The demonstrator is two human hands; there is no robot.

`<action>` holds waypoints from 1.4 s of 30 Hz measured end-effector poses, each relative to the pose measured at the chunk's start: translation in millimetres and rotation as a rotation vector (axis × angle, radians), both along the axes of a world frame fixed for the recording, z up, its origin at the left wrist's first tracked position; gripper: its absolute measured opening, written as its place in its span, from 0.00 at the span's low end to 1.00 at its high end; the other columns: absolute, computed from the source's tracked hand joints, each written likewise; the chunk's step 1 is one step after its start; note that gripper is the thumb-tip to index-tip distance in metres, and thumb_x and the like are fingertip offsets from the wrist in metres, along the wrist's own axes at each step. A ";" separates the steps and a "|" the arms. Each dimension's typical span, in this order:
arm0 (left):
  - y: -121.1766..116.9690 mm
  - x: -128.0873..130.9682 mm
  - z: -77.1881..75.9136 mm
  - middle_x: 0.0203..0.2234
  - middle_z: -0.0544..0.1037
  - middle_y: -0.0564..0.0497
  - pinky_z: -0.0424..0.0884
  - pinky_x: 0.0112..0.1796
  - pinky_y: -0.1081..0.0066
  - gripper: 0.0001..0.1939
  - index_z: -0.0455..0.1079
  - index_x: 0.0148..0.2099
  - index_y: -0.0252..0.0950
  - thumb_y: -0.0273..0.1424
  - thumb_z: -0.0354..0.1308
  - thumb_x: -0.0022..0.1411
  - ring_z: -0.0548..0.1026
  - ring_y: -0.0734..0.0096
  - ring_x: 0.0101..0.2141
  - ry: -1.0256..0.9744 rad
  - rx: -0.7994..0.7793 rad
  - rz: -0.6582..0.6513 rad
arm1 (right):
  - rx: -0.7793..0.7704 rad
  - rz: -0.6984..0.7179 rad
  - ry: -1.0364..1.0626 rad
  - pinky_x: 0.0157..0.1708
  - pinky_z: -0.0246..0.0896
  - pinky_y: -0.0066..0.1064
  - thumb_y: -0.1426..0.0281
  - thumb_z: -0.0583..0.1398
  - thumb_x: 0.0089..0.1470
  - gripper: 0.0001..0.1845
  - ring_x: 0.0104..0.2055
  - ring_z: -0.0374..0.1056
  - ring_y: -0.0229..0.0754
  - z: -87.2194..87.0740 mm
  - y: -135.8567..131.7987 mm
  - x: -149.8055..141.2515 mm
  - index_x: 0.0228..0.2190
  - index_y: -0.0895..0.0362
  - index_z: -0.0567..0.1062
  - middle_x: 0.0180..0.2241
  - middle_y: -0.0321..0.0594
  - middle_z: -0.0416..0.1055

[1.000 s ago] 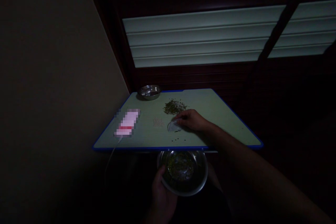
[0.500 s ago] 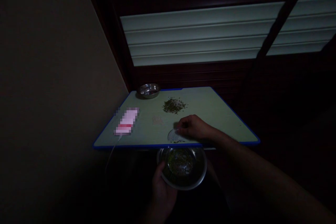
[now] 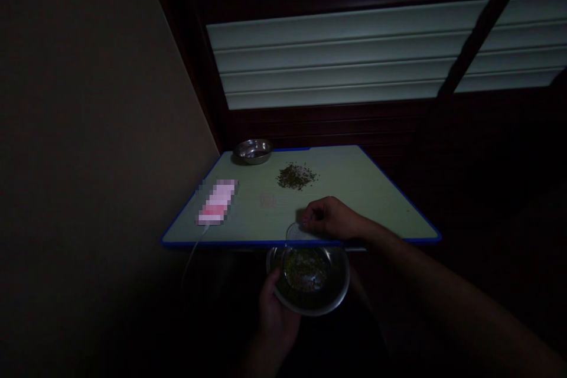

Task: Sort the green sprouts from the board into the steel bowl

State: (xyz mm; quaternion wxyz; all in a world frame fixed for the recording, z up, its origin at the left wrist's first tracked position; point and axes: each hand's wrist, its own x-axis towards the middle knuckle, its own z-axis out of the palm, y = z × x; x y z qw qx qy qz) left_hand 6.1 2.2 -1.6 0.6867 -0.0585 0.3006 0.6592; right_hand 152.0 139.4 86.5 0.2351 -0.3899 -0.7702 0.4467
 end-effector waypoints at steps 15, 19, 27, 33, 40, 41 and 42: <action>-0.7 1.8 5.9 0.33 0.84 0.46 0.67 0.51 0.56 0.13 0.79 0.39 0.37 0.32 0.53 0.60 0.79 0.59 0.40 0.032 -0.056 -0.017 | -0.088 -0.137 0.220 0.23 0.55 0.25 0.65 0.65 0.41 0.12 0.22 0.59 0.32 10.1 16.0 2.2 0.29 0.59 0.73 0.21 0.32 0.67; -1.0 1.0 0.6 0.33 0.84 0.48 0.67 0.52 0.57 0.12 0.79 0.38 0.40 0.31 0.53 0.60 0.79 0.60 0.40 0.058 -0.069 -0.033 | 0.044 -0.247 0.268 0.27 0.58 0.27 0.69 0.65 0.34 0.16 0.24 0.61 0.33 15.1 57.5 10.2 0.31 0.59 0.73 0.22 0.30 0.66; -2.6 -0.8 -2.1 0.37 0.84 0.48 0.69 0.50 0.59 0.11 0.79 0.39 0.40 0.31 0.55 0.59 0.79 0.60 0.40 0.025 -0.002 0.002 | 0.346 -0.565 0.118 0.34 0.61 0.30 0.71 0.59 0.42 0.07 0.29 0.68 0.39 -11.4 85.3 20.8 0.26 0.59 0.76 0.26 0.39 0.75; -5.8 -0.8 -0.1 0.35 0.84 0.48 0.69 0.49 0.58 0.12 0.79 0.40 0.40 0.30 0.54 0.60 0.80 0.60 0.39 0.014 -0.021 -0.019 | 0.510 -0.603 -0.144 0.37 0.61 0.31 0.72 0.58 0.45 0.10 0.33 0.71 0.42 -16.8 80.6 30.2 0.30 0.57 0.79 0.31 0.41 0.78; -7.0 -0.4 -0.4 0.36 0.84 0.48 0.69 0.50 0.57 0.12 0.79 0.41 0.41 0.30 0.54 0.60 0.79 0.59 0.40 0.003 0.004 0.004 | 0.606 -0.534 -0.340 0.42 0.62 0.31 0.73 0.58 0.49 0.13 0.41 0.72 0.44 -15.2 81.7 24.1 0.36 0.56 0.80 0.38 0.43 0.78; -7.1 -0.5 -1.1 0.36 0.84 0.48 0.69 0.50 0.57 0.12 0.79 0.41 0.41 0.30 0.54 0.60 0.79 0.59 0.41 -0.001 0.008 -0.001 | 0.618 -0.526 -0.356 0.43 0.62 0.31 0.72 0.58 0.50 0.13 0.41 0.72 0.44 -15.3 81.4 22.5 0.36 0.56 0.80 0.39 0.43 0.78; -7.0 -0.6 -1.9 0.36 0.84 0.48 0.68 0.50 0.56 0.13 0.79 0.41 0.41 0.31 0.53 0.60 0.79 0.59 0.41 -0.003 0.011 -0.010 | 0.629 -0.514 -0.364 0.43 0.62 0.31 0.72 0.58 0.50 0.13 0.42 0.72 0.44 -15.4 81.0 21.2 0.37 0.56 0.80 0.39 0.44 0.78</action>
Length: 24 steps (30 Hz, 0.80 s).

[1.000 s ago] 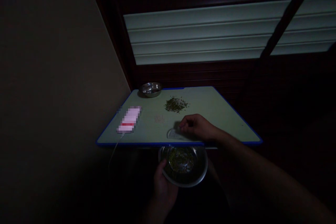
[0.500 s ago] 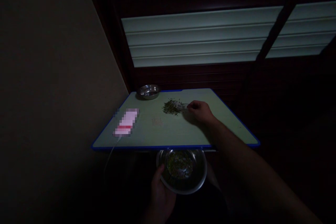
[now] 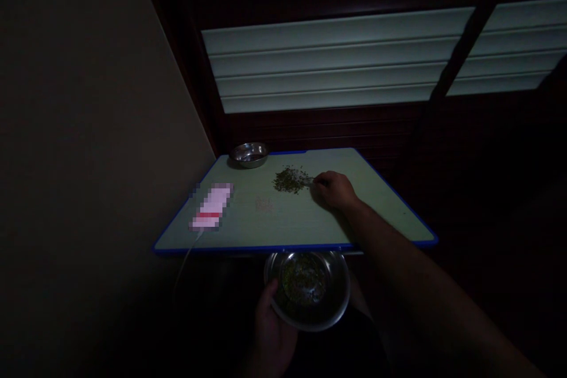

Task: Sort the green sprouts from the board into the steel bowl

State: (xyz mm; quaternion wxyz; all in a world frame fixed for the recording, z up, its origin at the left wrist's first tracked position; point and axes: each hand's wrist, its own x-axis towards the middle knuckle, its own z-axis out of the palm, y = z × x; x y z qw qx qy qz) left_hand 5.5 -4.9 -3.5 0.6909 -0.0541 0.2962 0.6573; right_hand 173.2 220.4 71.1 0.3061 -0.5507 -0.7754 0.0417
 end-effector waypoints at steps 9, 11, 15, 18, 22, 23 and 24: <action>0.3 -0.6 -4.8 0.36 0.84 0.47 0.67 0.51 0.57 0.13 0.79 0.38 0.39 0.30 0.53 0.61 0.79 0.60 0.41 0.006 -0.014 -0.027 | 0.002 0.138 0.050 0.42 0.62 0.30 0.73 0.59 0.50 0.11 0.39 0.72 0.43 0.8 -6.5 -3.2 0.35 0.56 0.81 0.37 0.43 0.78; -0.1 -1.1 -5.4 0.36 0.84 0.47 0.67 0.51 0.57 0.12 0.79 0.38 0.38 0.30 0.53 0.60 0.80 0.60 0.40 0.007 -0.008 -0.036 | -0.007 0.164 0.079 0.42 0.62 0.30 0.73 0.59 0.49 0.11 0.38 0.72 0.42 1.3 -8.0 -3.8 0.34 0.57 0.81 0.36 0.43 0.78; -0.4 -2.5 -7.9 0.35 0.84 0.47 0.67 0.52 0.57 0.12 0.80 0.36 0.39 0.31 0.54 0.60 0.80 0.61 0.39 0.006 -0.017 -0.043 | -0.036 0.208 0.143 0.40 0.62 0.29 0.73 0.60 0.48 0.10 0.36 0.72 0.41 0.3 -9.6 -5.7 0.32 0.58 0.81 0.34 0.42 0.79; -0.7 -2.9 -9.2 0.36 0.84 0.48 0.67 0.52 0.57 0.11 0.80 0.37 0.40 0.31 0.54 0.60 0.80 0.60 0.39 0.003 -0.024 -0.034 | -0.089 0.248 0.222 0.37 0.62 0.28 0.73 0.60 0.46 0.10 0.34 0.71 0.40 -2.0 -9.3 -7.2 0.31 0.59 0.80 0.31 0.41 0.78; -1.5 -3.0 -8.2 0.36 0.84 0.47 0.66 0.52 0.55 0.12 0.79 0.42 0.40 0.32 0.55 0.59 0.79 0.59 0.40 0.022 -0.027 -0.038 | -0.113 0.241 0.328 0.32 0.60 0.27 0.72 0.59 0.46 0.09 0.29 0.68 0.38 -2.0 -7.8 -7.2 0.29 0.60 0.79 0.27 0.39 0.76; -1.6 -3.1 -7.8 0.35 0.84 0.47 0.66 0.52 0.55 0.13 0.78 0.43 0.41 0.32 0.55 0.59 0.79 0.59 0.41 0.031 -0.022 -0.040 | -0.108 0.216 0.348 0.32 0.59 0.28 0.72 0.59 0.46 0.08 0.28 0.68 0.38 -0.9 -7.4 -6.5 0.28 0.60 0.79 0.26 0.38 0.76; -1.7 -3.0 -7.3 0.35 0.84 0.47 0.66 0.52 0.54 0.14 0.78 0.44 0.41 0.33 0.55 0.59 0.79 0.58 0.41 0.038 -0.017 -0.043 | -0.104 0.189 0.364 0.32 0.59 0.28 0.71 0.59 0.46 0.08 0.28 0.67 0.38 0.5 -7.1 -5.4 0.27 0.60 0.78 0.25 0.38 0.75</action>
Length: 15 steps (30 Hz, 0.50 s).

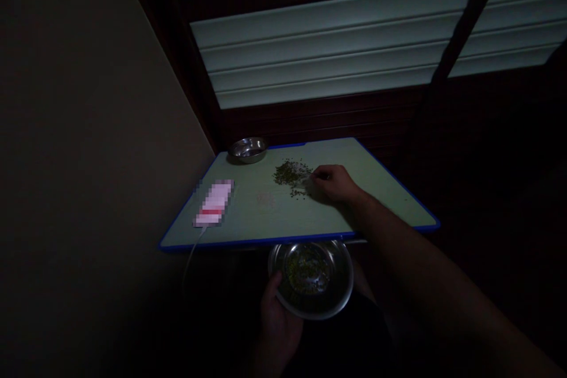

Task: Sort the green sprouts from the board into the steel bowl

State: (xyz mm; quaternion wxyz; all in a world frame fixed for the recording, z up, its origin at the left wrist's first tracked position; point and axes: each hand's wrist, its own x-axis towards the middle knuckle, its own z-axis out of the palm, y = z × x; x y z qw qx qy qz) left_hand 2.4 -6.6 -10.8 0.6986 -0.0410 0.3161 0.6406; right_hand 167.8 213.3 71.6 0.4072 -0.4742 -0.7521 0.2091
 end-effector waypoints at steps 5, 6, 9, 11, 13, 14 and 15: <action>0.3 0.9 1.8 0.36 0.83 0.46 0.66 0.52 0.54 0.14 0.77 0.45 0.38 0.33 0.55 0.59 0.78 0.57 0.42 0.026 -0.032 0.016 | -0.070 -0.068 0.029 0.30 0.57 0.29 0.72 0.59 0.42 0.05 0.27 0.64 0.38 8.0 0.4 11.2 0.24 0.60 0.76 0.23 0.38 0.72; 0.3 1.1 1.7 0.36 0.83 0.46 0.66 0.52 0.54 0.14 0.77 0.44 0.37 0.33 0.55 0.59 0.78 0.57 0.42 0.031 -0.036 0.017 | -0.099 -0.052 0.025 0.30 0.57 0.30 0.72 0.60 0.42 0.05 0.27 0.64 0.38 8.9 0.5 14.1 0.23 0.60 0.75 0.23 0.38 0.72; 0.1 1.1 -0.1 0.37 0.83 0.45 0.67 0.51 0.54 0.13 0.77 0.43 0.37 0.33 0.55 0.58 0.78 0.57 0.42 0.052 -0.038 0.023 | -0.173 -0.036 0.011 0.27 0.55 0.29 0.71 0.61 0.41 0.04 0.25 0.61 0.37 9.7 1.1 22.4 0.20 0.59 0.73 0.20 0.37 0.68; -0.1 0.5 -2.0 0.37 0.83 0.45 0.67 0.51 0.54 0.13 0.77 0.42 0.38 0.34 0.56 0.58 0.78 0.56 0.42 0.061 -0.029 0.017 | -0.219 -0.037 0.006 0.25 0.53 0.29 0.71 0.61 0.40 0.04 0.23 0.59 0.36 9.5 1.3 26.3 0.20 0.59 0.72 0.19 0.36 0.67; -0.3 0.0 -3.8 0.38 0.83 0.45 0.67 0.51 0.54 0.13 0.77 0.43 0.38 0.35 0.56 0.58 0.77 0.56 0.43 0.068 -0.015 0.005 | -0.267 -0.025 -0.009 0.24 0.52 0.28 0.71 0.61 0.39 0.03 0.22 0.58 0.35 9.6 0.7 28.3 0.20 0.59 0.72 0.18 0.34 0.65; -0.3 -0.1 -4.5 0.38 0.83 0.46 0.67 0.51 0.55 0.13 0.77 0.43 0.39 0.35 0.56 0.57 0.77 0.56 0.44 0.073 -0.008 0.003 | -0.292 -0.015 -0.017 0.24 0.52 0.28 0.71 0.61 0.39 0.03 0.22 0.58 0.34 9.9 0.0 28.6 0.21 0.59 0.72 0.17 0.34 0.65; -0.3 -0.1 -5.1 0.38 0.83 0.46 0.67 0.51 0.55 0.14 0.77 0.44 0.39 0.34 0.56 0.57 0.77 0.56 0.44 0.080 -0.002 0.010 | -0.317 -0.005 -0.022 0.23 0.51 0.28 0.72 0.62 0.38 0.04 0.21 0.58 0.34 10.3 -0.8 28.7 0.21 0.59 0.72 0.17 0.33 0.65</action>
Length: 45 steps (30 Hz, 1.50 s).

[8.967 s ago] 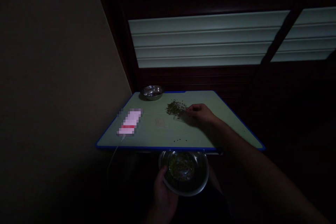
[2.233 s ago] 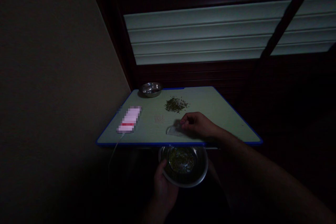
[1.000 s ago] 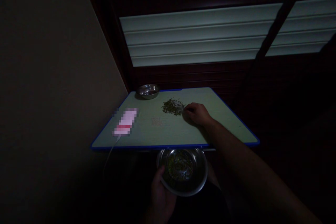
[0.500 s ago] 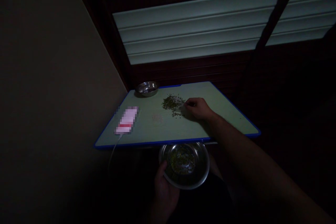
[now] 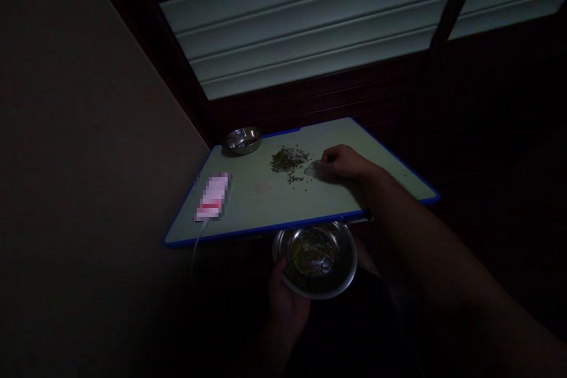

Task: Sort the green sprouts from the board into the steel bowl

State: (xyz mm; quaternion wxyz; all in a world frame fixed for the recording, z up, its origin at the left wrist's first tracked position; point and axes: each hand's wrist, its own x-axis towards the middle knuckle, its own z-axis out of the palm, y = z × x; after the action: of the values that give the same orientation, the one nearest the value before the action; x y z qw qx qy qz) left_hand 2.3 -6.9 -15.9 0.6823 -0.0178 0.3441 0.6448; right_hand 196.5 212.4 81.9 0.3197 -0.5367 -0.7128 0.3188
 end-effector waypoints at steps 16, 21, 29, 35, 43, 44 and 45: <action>1.7 0.5 0.8 0.38 0.82 0.44 0.66 0.52 0.56 0.14 0.76 0.44 0.35 0.33 0.55 0.58 0.76 0.56 0.46 0.020 0.013 -0.016 | -0.125 0.153 0.133 0.21 0.51 0.28 0.70 0.63 0.37 0.07 0.19 0.57 0.33 1.9 -10.8 -12.5 0.22 0.60 0.72 0.16 0.33 0.64; 1.3 -0.4 -1.2 0.38 0.82 0.43 0.67 0.51 0.55 0.15 0.76 0.44 0.34 0.34 0.56 0.58 0.76 0.55 0.45 0.036 0.018 -0.014 | 0.012 0.039 0.115 0.24 0.51 0.29 0.69 0.62 0.40 0.06 0.22 0.58 0.34 -2.0 -2.6 -9.4 0.21 0.60 0.71 0.19 0.35 0.65; 0.4 -0.6 1.8 0.40 0.82 0.44 0.66 0.52 0.56 0.16 0.75 0.47 0.36 0.34 0.57 0.57 0.75 0.56 0.46 0.028 0.036 -0.018 | 0.038 0.047 0.080 0.25 0.52 0.29 0.69 0.61 0.41 0.06 0.23 0.57 0.34 -5.8 -0.2 -10.2 0.21 0.60 0.71 0.18 0.34 0.64; 0.7 -1.1 0.5 0.39 0.82 0.44 0.66 0.52 0.55 0.17 0.75 0.48 0.35 0.33 0.58 0.56 0.75 0.55 0.46 0.012 0.037 -0.023 | 0.003 0.069 0.088 0.25 0.52 0.29 0.70 0.60 0.40 0.04 0.23 0.58 0.34 -3.5 -2.4 -11.4 0.21 0.59 0.71 0.19 0.33 0.64; 0.7 -0.4 4.7 0.37 0.82 0.47 0.67 0.51 0.54 0.18 0.74 0.50 0.39 0.33 0.56 0.58 0.77 0.56 0.45 -0.010 0.041 -0.010 | -0.040 0.087 0.109 0.23 0.50 0.28 0.71 0.59 0.38 0.04 0.22 0.56 0.33 -1.8 -4.0 -10.1 0.20 0.59 0.70 0.18 0.33 0.62; 0.6 -0.3 5.4 0.37 0.82 0.47 0.67 0.51 0.54 0.17 0.74 0.50 0.39 0.32 0.56 0.58 0.77 0.56 0.44 -0.008 0.034 -0.008 | -0.037 0.089 0.110 0.22 0.50 0.28 0.71 0.59 0.38 0.04 0.22 0.56 0.33 -2.3 -3.6 -9.9 0.20 0.59 0.70 0.18 0.33 0.62; 0.5 -0.2 5.8 0.37 0.82 0.47 0.67 0.51 0.54 0.17 0.74 0.49 0.38 0.32 0.56 0.58 0.77 0.56 0.44 -0.005 0.020 -0.010 | -0.034 0.092 0.110 0.22 0.50 0.27 0.71 0.59 0.38 0.04 0.22 0.56 0.33 -2.9 -3.2 -9.7 0.20 0.59 0.70 0.18 0.33 0.62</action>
State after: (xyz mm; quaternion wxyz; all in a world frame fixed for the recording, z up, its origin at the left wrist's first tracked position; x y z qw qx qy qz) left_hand 2.2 -6.4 -10.1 0.6864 -0.0111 0.3361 0.6448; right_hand 186.8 209.3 79.0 0.3343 -0.4902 -0.7127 0.3742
